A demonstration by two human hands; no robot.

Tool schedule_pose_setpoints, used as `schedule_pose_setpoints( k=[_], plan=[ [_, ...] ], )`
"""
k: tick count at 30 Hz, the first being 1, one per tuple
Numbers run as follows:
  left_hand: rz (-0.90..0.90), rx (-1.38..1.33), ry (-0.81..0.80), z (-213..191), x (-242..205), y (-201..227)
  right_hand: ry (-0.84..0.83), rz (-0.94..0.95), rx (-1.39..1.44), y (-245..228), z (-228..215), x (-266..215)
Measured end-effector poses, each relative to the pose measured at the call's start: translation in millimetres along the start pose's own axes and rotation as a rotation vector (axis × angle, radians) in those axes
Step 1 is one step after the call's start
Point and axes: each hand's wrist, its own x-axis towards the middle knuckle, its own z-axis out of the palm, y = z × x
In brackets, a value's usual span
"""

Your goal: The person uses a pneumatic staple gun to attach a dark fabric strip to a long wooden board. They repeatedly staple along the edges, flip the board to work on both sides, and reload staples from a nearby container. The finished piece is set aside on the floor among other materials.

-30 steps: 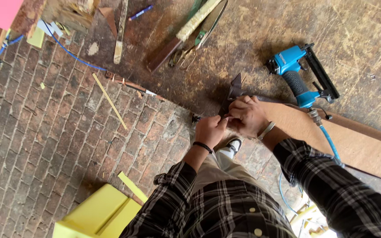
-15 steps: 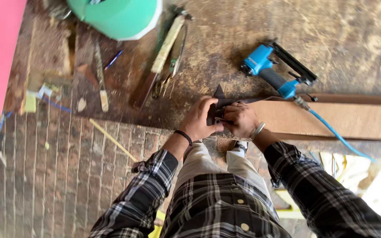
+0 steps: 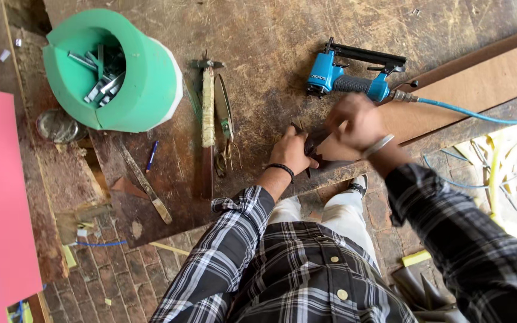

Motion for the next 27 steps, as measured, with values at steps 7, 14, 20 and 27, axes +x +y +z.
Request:
schedule_pose_setpoints(
  k=[7, 14, 20, 27],
  plan=[
    [0.009, 0.138, -0.097, -6.3, 8.0, 6.8, -0.279, 0.293, -0.564, 32.7, -24.1, 56.9],
    [0.045, 0.156, -0.114, -8.8, 9.6, 4.7, -0.674, 0.657, -0.475, -30.6, -70.4, 73.7],
    [0.101, 0.137, -0.106, -5.4, 13.1, -6.4, -0.188, 0.628, -0.04, -122.3, -69.4, -80.9],
    [0.167, 0.112, -0.025, 9.0, 21.6, -14.7, -0.159, 1.085, 0.171, -156.0, 8.0, -172.0]
  ],
)
